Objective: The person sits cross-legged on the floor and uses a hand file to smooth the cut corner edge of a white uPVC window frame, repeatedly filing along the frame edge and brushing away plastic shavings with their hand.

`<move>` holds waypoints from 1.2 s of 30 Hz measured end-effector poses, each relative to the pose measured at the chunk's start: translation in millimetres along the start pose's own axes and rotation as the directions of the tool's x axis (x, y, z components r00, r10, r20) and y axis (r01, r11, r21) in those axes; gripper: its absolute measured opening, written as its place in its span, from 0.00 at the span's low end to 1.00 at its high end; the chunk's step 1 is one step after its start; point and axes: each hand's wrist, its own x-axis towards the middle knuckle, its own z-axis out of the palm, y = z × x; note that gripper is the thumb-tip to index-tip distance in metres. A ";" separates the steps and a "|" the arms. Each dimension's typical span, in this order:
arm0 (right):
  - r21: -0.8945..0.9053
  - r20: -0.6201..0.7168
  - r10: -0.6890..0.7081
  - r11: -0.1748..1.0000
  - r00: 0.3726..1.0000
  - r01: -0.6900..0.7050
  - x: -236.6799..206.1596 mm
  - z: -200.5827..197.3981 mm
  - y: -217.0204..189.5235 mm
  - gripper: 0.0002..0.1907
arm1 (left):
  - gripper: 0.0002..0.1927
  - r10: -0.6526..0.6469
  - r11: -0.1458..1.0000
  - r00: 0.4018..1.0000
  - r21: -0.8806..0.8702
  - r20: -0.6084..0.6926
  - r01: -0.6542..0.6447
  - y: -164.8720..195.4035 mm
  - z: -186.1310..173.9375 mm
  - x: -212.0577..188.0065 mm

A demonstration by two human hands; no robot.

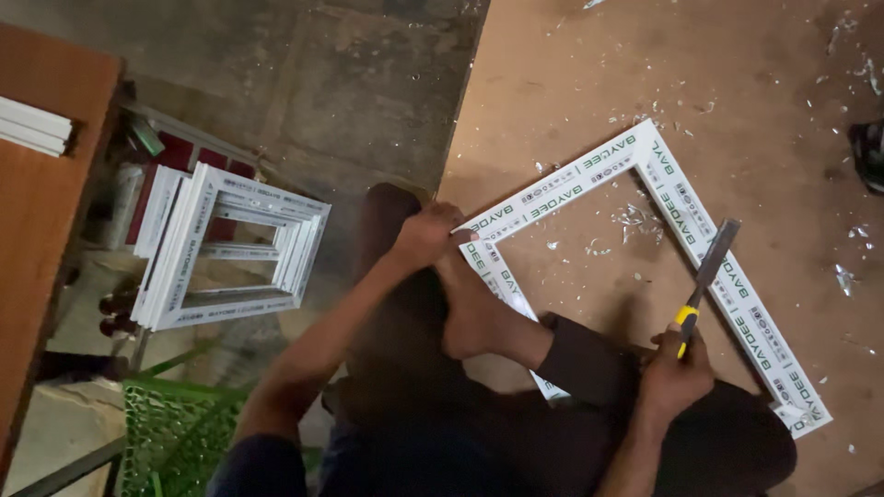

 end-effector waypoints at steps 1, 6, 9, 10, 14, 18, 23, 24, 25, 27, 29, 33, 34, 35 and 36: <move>0.028 0.013 0.007 1.000 1.000 -0.007 -1.2 1.6 3.1 0.13 | 0.22 -0.061 0.998 0.998 -0.001 0.006 0.061 -1.1 2.8 -1.4; -0.113 0.027 -0.042 0.993 0.999 0.044 -0.4 8.8 22.3 0.13 | 0.28 -0.287 0.956 0.943 0.106 0.167 0.272 -22.0 32.5 11.7; -0.258 -0.001 -0.198 0.947 0.980 0.191 -1.9 7.4 28.9 0.16 | 0.20 0.084 0.953 0.995 0.287 0.045 -0.094 -33.5 53.1 6.1; -0.300 -0.009 -0.213 0.933 0.977 0.201 -4.5 5.4 29.5 0.17 | 0.23 -0.053 0.962 0.998 0.268 0.034 0.042 -35.4 60.9 4.2; -0.321 -0.020 -0.169 0.934 0.985 0.154 -22.0 1.2 21.8 0.20 | 0.12 -0.080 0.941 0.995 0.324 -0.066 0.097 -41.9 75.4 -6.7; -0.360 0.050 -0.217 0.907 0.975 0.221 -29.1 -3.5 -2.6 0.19 | 0.10 -0.329 0.880 0.944 0.362 -0.007 0.309 -29.0 63.0 -6.1; -0.312 0.138 -0.218 0.916 0.966 0.251 -23.3 -10.2 -36.3 0.17 | 0.11 0.069 0.966 0.994 0.254 -0.083 -0.046 22.5 32.1 3.6; -0.298 0.153 -0.193 0.926 0.969 0.231 -22.7 -10.1 -38.5 0.16 | 0.14 0.013 0.970 1.000 0.244 0.007 -0.014 31.2 29.9 7.7; -0.285 0.171 -0.169 0.935 0.971 0.213 -22.5 -10.4 -39.0 0.16 | 0.18 -0.044 0.971 0.994 0.238 0.097 0.020 38.2 29.2 11.6; -0.290 0.175 -0.197 0.926 0.965 0.242 -23.2 -9.1 -33.4 0.16 | 0.23 -0.162 0.964 0.959 0.246 0.230 0.103 42.9 28.6 16.2; -0.300 0.147 -0.232 0.916 0.962 0.267 -24.6 -6.2 -22.2 0.17 | 0.24 -0.278 0.942 0.908 0.275 0.313 0.193 38.0 31.8 20.8; -0.208 0.037 -0.319 0.925 0.947 0.319 -31.9 -5.4 -1.6 0.19 | 0.28 -0.191 0.977 0.931 0.148 0.312 0.151 22.7 50.8 39.7; -0.163 -0.001 -0.400 0.905 0.917 0.394 -36.0 -7.8 0.6 0.19 | 0.33 -0.215 0.976 0.927 0.098 0.308 0.194 21.0 55.3 46.8; -0.116 -0.040 -0.480 0.873 0.876 0.473 -40.9 -9.5 0.9 0.19 | 0.32 -0.228 0.971 0.914 0.009 0.336 0.239 18.6 56.9 56.4; -0.065 -0.043 -0.230 0.972 0.972 0.227 -48.3 -11.1 -0.4 0.19 | 0.34 -0.259 0.966 0.911 0.066 0.321 0.251 21.8 62.9 69.4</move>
